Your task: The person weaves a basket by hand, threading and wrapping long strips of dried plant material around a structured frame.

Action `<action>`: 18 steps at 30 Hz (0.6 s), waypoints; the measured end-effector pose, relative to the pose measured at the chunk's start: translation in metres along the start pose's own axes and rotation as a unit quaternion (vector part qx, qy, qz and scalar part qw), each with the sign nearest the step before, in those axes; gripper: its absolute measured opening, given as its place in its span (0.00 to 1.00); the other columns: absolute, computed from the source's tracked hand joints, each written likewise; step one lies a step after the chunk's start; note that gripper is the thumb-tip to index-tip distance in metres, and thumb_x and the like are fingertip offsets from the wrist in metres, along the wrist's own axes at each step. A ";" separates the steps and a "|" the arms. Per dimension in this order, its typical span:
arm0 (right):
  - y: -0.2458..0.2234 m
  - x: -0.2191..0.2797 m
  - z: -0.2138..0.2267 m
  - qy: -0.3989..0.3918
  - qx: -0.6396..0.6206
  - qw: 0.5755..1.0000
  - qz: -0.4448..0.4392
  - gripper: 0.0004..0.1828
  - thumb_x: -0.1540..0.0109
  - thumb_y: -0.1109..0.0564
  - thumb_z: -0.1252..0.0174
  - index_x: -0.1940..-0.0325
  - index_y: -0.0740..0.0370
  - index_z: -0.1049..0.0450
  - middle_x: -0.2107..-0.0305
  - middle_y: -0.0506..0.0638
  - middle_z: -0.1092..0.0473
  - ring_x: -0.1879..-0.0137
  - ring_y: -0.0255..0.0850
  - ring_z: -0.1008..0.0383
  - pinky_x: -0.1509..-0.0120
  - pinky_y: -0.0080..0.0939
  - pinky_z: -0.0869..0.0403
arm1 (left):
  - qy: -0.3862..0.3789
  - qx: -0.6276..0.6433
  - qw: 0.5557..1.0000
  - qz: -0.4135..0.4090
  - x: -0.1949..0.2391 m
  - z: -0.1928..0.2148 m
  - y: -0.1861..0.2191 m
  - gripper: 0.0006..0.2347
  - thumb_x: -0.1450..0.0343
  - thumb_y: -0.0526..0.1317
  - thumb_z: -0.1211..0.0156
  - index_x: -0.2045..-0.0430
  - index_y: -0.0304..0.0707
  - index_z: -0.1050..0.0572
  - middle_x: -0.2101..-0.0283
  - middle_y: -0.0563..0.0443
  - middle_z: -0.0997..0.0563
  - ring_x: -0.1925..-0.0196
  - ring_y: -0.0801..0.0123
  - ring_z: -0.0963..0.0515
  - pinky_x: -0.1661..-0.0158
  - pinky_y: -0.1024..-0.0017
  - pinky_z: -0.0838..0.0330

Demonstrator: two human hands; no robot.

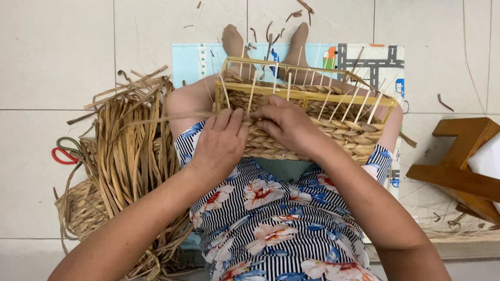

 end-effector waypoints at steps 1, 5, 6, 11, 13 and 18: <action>-0.001 -0.001 -0.003 0.002 0.000 1.000 0.001 0.11 0.40 0.64 0.39 0.53 0.63 0.24 0.60 0.58 0.27 0.56 0.51 0.24 0.53 0.49 0.26 | -0.039 -0.016 0.999 -0.018 -0.001 -0.005 -0.002 0.14 0.37 0.34 0.41 0.60 0.26 0.26 0.58 0.39 0.17 0.55 0.52 0.19 0.55 0.62 0.25; 0.011 0.001 -0.005 0.058 0.029 0.997 -0.053 0.04 0.36 0.60 0.38 0.58 0.62 0.23 0.70 0.53 0.26 0.65 0.47 0.23 0.59 0.46 0.25 | -0.148 0.017 0.988 0.031 -0.011 -0.028 -0.035 0.04 0.28 0.36 0.40 0.64 0.35 0.24 0.69 0.45 0.19 0.62 0.51 0.20 0.61 0.55 0.27; 0.015 0.001 -0.007 0.055 0.011 0.994 -0.089 0.04 0.35 0.59 0.38 0.59 0.62 0.23 0.72 0.52 0.25 0.68 0.45 0.22 0.62 0.45 0.25 | -0.214 0.065 0.968 0.118 -0.012 -0.040 -0.056 0.04 0.29 0.38 0.39 0.65 0.38 0.23 0.69 0.45 0.18 0.61 0.50 0.19 0.61 0.53 0.27; -0.008 0.002 0.004 0.141 0.059 0.988 -0.037 0.10 0.35 0.55 0.37 0.58 0.63 0.28 0.71 0.53 0.25 0.67 0.44 0.22 0.64 0.43 0.24 | -0.236 0.132 0.944 0.186 -0.007 -0.040 -0.073 0.05 0.31 0.40 0.38 0.69 0.40 0.22 0.67 0.45 0.17 0.60 0.52 0.18 0.61 0.53 0.27; -0.017 -0.003 -0.010 0.127 0.092 0.988 -0.011 0.10 0.36 0.53 0.35 0.61 0.61 0.26 0.73 0.53 0.25 0.70 0.44 0.23 0.65 0.44 0.25 | -0.288 0.135 0.918 0.238 0.001 -0.048 -0.079 0.07 0.29 0.43 0.37 0.66 0.41 0.21 0.67 0.45 0.17 0.62 0.53 0.18 0.61 0.53 0.27; 0.005 -0.022 -0.027 0.030 0.124 0.988 -0.084 0.08 0.35 0.54 0.38 0.65 0.58 0.26 0.71 0.53 0.26 0.67 0.48 0.25 0.60 0.50 0.26 | 0.042 0.066 0.997 -0.013 -0.002 0.016 -0.049 0.05 0.29 0.34 0.34 0.63 0.34 0.22 0.63 0.45 0.17 0.58 0.54 0.17 0.57 0.57 0.24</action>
Point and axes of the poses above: each hand's wrist, its own x-axis away from the middle knuckle, its own z-axis out of the back of the hand, y = z × x, the point moved 7 cm from there along -x, towards the middle knuckle
